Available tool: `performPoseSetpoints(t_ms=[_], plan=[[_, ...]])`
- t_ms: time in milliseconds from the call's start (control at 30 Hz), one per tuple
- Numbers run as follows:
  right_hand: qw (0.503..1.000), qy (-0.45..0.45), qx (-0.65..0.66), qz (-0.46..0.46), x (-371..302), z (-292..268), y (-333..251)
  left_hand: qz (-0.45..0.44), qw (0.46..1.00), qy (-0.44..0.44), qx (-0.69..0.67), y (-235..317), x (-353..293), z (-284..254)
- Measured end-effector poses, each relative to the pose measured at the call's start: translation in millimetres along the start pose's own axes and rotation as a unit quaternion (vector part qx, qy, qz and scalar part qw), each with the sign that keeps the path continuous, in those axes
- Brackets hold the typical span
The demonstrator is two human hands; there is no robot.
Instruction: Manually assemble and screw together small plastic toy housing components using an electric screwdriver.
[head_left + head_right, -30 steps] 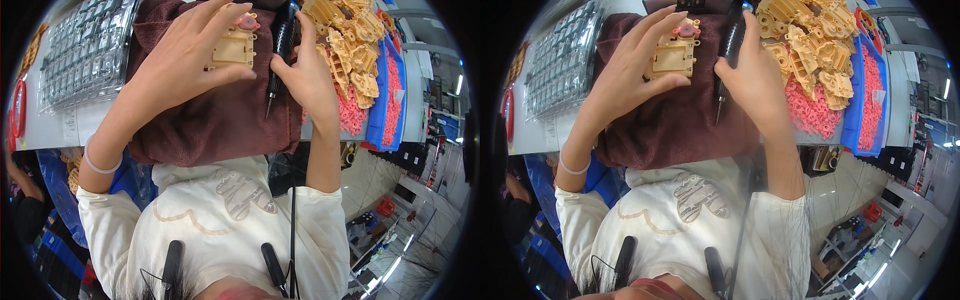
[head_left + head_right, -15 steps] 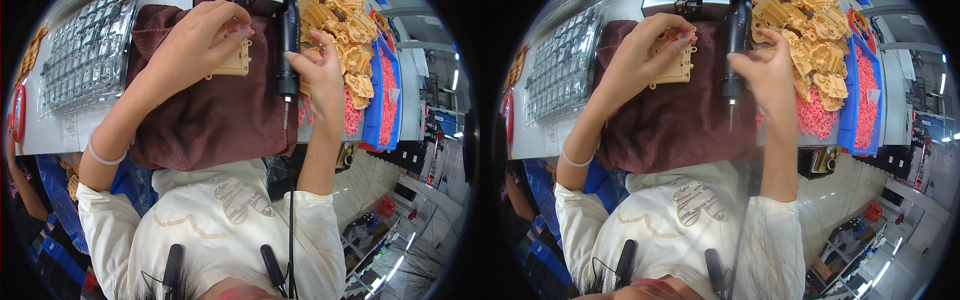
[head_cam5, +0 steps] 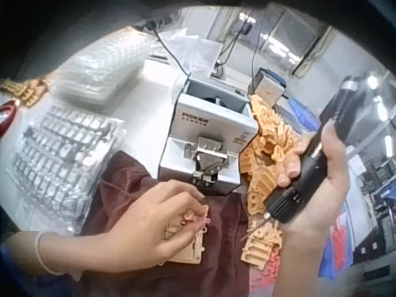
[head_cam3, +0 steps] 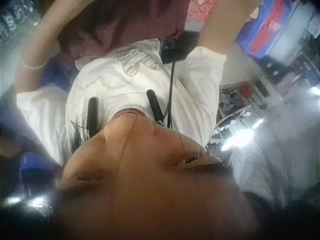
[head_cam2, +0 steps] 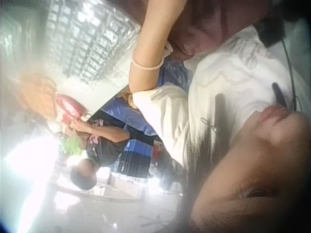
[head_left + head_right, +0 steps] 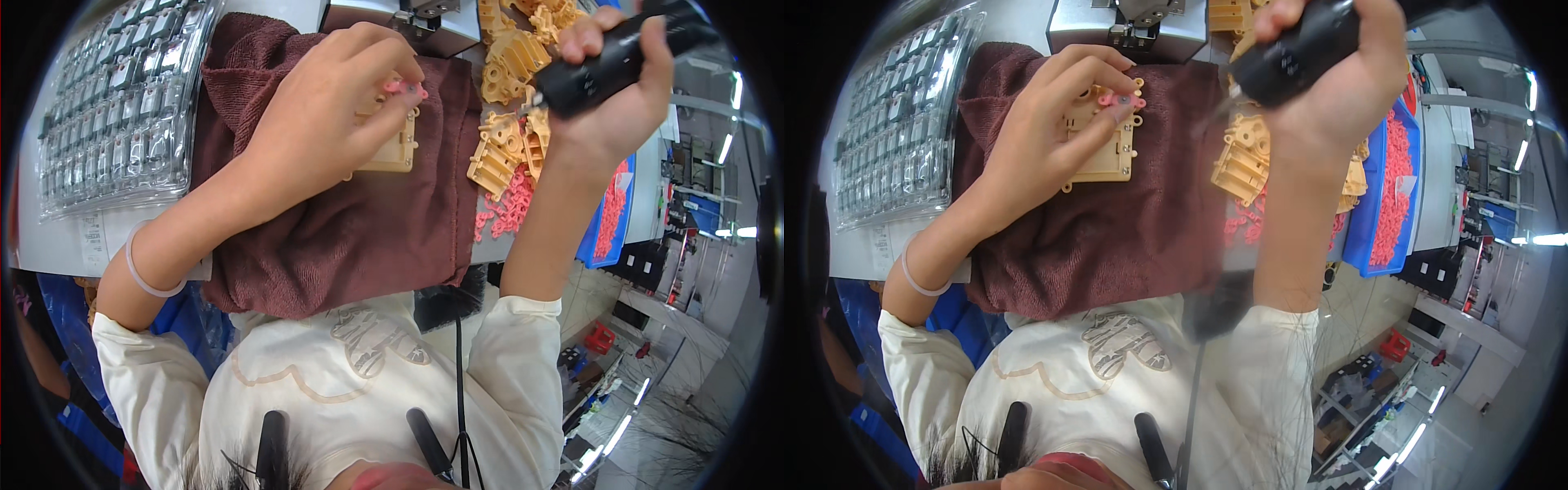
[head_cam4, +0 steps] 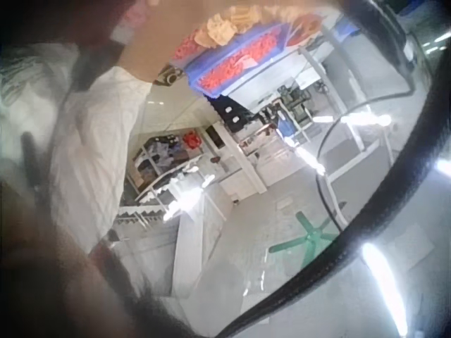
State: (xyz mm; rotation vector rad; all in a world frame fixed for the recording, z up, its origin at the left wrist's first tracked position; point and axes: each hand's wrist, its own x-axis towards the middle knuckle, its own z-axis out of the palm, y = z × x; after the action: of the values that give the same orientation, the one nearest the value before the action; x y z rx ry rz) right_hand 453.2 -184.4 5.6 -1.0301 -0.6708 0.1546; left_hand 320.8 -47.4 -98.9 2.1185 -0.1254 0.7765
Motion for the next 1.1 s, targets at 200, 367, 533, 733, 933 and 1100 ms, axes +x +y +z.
performPoseSetpoints(t_ms=[200, 367, 533, 733, 933, 1100], plan=[[0.968, 0.012, -0.135, -0.213, 35.7, 42.3, 35.7, -0.042, 0.999, -0.009, -0.006, 3.9, -3.1, -0.2], [0.971, 0.015, -0.144, -0.19, 35.1, 57.4, 65.9, -0.065, 0.998, -0.005, -0.015, -2.0, -7.0, -1.0], [0.968, 0.026, -0.184, -0.172, 34.9, 62.9, 67.7, -0.075, 0.997, -0.004, -0.014, 5.4, 0.4, -0.3], [0.967, -0.157, -0.16, -0.121, 33.0, 48.0, 63.8, -0.068, 0.997, 0.002, -0.021, 0.9, -1.2, 1.5], [0.977, 0.034, -0.197, -0.077, 32.0, 65.6, 72.1, -0.069, 0.997, -0.004, -0.017, -2.5, -4.5, -2.1], [0.963, -0.264, -0.037, -0.03, 63.5, 9.1, 68.6, -0.063, 0.998, -0.01, -0.025, 3.5, -1.6, -4.1]])
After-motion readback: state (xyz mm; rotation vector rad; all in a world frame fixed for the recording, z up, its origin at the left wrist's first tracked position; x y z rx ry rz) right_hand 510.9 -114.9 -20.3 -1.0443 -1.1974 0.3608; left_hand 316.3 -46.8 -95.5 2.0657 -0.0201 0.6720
